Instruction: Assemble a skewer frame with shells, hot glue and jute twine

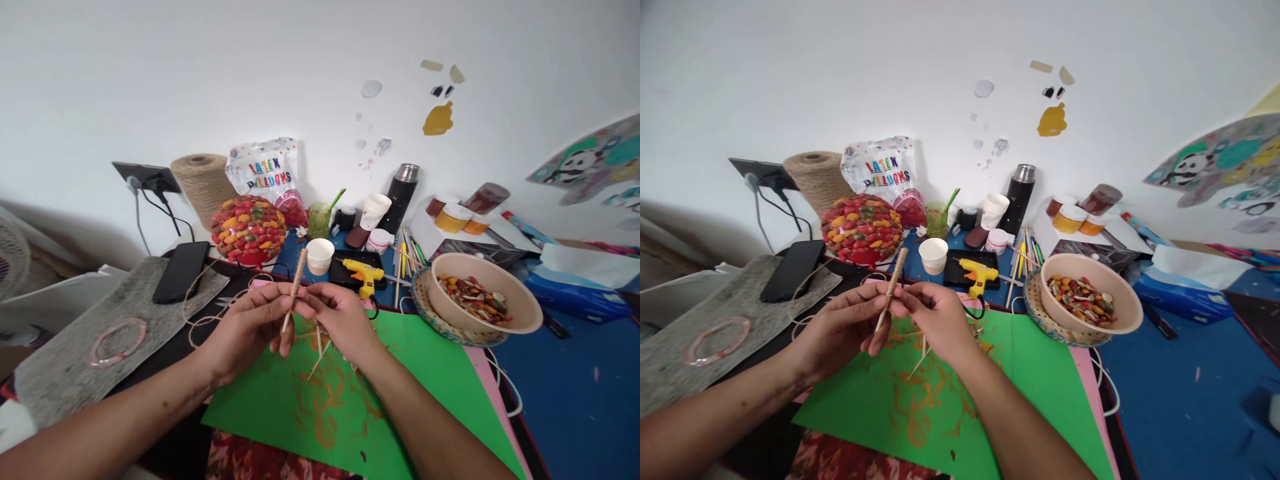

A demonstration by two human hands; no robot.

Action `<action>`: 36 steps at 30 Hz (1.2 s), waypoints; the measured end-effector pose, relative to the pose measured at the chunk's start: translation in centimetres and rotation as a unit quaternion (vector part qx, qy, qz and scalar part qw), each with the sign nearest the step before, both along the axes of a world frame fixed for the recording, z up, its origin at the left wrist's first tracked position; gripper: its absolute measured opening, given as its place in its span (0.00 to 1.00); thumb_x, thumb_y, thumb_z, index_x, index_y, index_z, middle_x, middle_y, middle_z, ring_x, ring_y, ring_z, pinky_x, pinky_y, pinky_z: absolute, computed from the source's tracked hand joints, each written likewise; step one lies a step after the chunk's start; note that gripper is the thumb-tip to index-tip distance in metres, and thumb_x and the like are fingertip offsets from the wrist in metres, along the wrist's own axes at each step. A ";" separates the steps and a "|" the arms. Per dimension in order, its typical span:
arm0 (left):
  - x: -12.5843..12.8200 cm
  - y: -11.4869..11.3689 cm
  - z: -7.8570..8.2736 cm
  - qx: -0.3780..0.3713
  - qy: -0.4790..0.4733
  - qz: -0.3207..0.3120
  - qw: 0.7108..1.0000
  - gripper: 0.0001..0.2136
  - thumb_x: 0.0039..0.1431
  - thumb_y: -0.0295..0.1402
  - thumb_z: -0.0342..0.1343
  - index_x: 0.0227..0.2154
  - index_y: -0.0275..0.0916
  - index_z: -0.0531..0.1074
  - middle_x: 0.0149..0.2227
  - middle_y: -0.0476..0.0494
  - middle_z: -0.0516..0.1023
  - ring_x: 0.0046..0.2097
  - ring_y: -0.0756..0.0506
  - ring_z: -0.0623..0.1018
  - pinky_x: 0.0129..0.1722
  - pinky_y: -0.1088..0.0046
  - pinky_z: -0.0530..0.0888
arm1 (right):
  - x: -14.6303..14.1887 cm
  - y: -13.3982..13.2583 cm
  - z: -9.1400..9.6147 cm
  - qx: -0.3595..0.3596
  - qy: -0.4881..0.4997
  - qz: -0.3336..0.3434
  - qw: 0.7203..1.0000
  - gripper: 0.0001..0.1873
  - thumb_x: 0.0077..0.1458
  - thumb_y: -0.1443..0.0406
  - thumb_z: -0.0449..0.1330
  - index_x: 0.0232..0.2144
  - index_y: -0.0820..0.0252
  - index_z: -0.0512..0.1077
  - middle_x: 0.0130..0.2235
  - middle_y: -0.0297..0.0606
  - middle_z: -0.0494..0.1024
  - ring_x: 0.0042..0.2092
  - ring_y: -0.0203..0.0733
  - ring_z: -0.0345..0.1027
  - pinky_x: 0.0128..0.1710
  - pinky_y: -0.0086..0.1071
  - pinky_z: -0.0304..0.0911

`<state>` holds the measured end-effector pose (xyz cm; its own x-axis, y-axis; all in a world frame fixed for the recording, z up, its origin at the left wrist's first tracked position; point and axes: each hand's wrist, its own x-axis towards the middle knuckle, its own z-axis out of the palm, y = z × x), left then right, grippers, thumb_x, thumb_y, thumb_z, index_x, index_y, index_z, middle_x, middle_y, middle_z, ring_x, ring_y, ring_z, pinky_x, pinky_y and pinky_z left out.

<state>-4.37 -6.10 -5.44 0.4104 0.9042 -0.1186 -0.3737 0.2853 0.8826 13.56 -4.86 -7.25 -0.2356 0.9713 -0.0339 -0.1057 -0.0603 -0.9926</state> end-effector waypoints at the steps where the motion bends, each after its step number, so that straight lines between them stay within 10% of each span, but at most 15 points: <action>1: 0.0 0.0 0.0 0.000 -0.002 -0.001 1.000 0.11 0.62 0.37 0.68 0.44 0.37 0.83 0.39 0.39 0.87 0.20 0.52 0.79 0.19 0.81 0.67 | 0.0 0.0 0.0 0.004 -0.001 0.001 1.000 0.19 0.53 0.48 0.70 0.33 0.57 0.80 0.30 0.34 0.78 0.32 0.40 0.67 0.33 0.33 0.60; 36: 1.0 -0.5 0.1 -0.008 -0.015 0.044 0.999 0.10 0.64 0.37 0.66 0.40 0.36 0.75 0.23 0.56 0.61 0.22 0.54 0.57 0.22 0.76 0.51 | 0.2 -0.2 -0.7 0.079 -0.113 -0.013 0.990 0.14 0.64 0.55 0.62 0.35 0.59 0.79 0.29 0.34 0.75 0.30 0.39 0.63 0.30 0.32 0.57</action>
